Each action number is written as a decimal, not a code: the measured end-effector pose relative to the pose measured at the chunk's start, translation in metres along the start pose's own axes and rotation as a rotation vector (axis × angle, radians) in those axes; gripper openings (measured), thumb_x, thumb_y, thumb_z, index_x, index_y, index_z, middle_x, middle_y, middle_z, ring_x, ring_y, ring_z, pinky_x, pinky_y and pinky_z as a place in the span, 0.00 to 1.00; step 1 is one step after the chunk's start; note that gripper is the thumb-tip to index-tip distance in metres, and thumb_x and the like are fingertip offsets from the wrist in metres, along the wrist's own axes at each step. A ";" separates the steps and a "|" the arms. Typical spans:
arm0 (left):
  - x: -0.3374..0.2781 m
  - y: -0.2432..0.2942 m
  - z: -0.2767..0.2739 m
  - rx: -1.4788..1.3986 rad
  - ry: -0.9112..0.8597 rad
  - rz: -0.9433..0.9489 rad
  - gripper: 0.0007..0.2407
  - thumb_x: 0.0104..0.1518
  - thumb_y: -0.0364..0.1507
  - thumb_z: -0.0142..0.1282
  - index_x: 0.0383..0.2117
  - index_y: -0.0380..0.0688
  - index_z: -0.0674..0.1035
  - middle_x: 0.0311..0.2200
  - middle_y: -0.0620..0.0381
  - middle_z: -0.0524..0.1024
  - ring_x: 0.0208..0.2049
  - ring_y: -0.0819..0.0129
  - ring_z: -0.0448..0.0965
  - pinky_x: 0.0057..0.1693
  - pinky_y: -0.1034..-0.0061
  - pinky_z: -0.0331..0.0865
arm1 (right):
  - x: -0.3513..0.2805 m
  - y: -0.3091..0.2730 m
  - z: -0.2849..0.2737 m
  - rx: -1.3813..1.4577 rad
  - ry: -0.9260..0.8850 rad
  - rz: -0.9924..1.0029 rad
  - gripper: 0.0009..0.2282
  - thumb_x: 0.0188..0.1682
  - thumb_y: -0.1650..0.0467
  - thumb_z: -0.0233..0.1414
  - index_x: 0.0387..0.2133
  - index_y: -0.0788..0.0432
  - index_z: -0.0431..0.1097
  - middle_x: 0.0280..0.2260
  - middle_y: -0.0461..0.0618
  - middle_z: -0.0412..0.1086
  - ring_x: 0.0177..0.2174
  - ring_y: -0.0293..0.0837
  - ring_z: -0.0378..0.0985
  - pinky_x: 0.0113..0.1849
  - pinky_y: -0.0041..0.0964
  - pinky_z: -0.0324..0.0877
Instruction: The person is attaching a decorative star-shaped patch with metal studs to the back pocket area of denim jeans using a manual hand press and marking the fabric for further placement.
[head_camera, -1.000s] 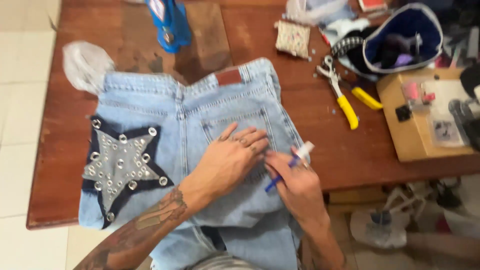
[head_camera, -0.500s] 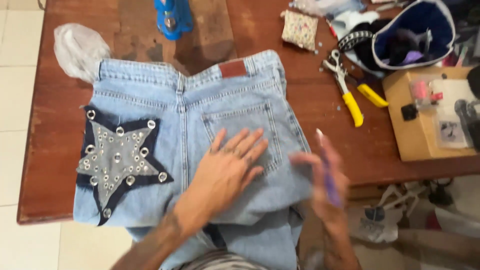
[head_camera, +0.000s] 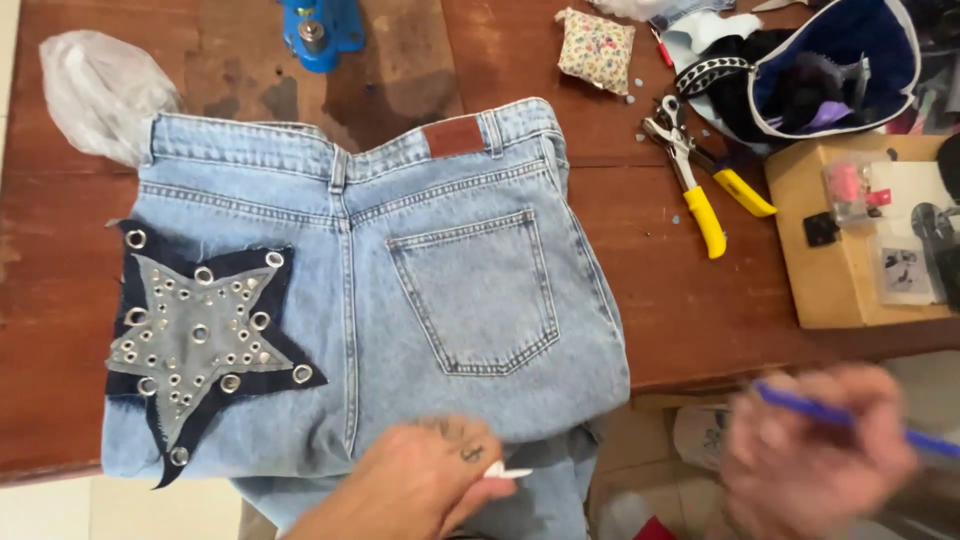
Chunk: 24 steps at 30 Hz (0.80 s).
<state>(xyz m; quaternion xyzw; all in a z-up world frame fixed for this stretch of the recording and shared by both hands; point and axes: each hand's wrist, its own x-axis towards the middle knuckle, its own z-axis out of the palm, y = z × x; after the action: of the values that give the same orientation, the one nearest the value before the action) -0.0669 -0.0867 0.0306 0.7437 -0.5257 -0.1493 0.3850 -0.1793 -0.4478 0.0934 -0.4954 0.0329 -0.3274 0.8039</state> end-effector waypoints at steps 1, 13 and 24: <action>0.021 -0.009 -0.013 -0.012 0.003 -0.009 0.18 0.87 0.45 0.50 0.39 0.50 0.76 0.35 0.54 0.79 0.32 0.47 0.84 0.38 0.50 0.74 | 0.004 0.017 0.012 -0.007 -0.001 0.013 0.15 0.78 0.58 0.51 0.51 0.54 0.79 0.29 0.51 0.77 0.24 0.42 0.73 0.18 0.36 0.66; 0.121 -0.158 -0.058 0.584 -0.004 0.275 0.20 0.79 0.51 0.50 0.73 0.71 0.83 0.81 0.66 0.75 0.85 0.57 0.66 0.84 0.27 0.47 | 0.056 0.145 0.044 -0.832 -0.291 0.243 0.05 0.65 0.73 0.59 0.49 0.61 0.73 0.44 0.53 0.79 0.42 0.56 0.99 0.47 0.42 0.93; 0.121 -0.158 -0.060 0.492 0.057 0.256 0.18 0.83 0.48 0.47 0.64 0.60 0.86 0.79 0.65 0.79 0.84 0.60 0.69 0.85 0.28 0.44 | 0.048 0.148 0.054 -1.082 -0.297 0.057 0.07 0.69 0.70 0.53 0.47 0.61 0.76 0.39 0.52 0.82 0.40 0.48 0.96 0.42 0.35 0.86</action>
<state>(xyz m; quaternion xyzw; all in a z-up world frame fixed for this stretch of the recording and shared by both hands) 0.1246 -0.1466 -0.0228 0.7463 -0.6249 0.0536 0.2230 -0.0484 -0.3896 0.0129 -0.8769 0.0960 -0.1688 0.4397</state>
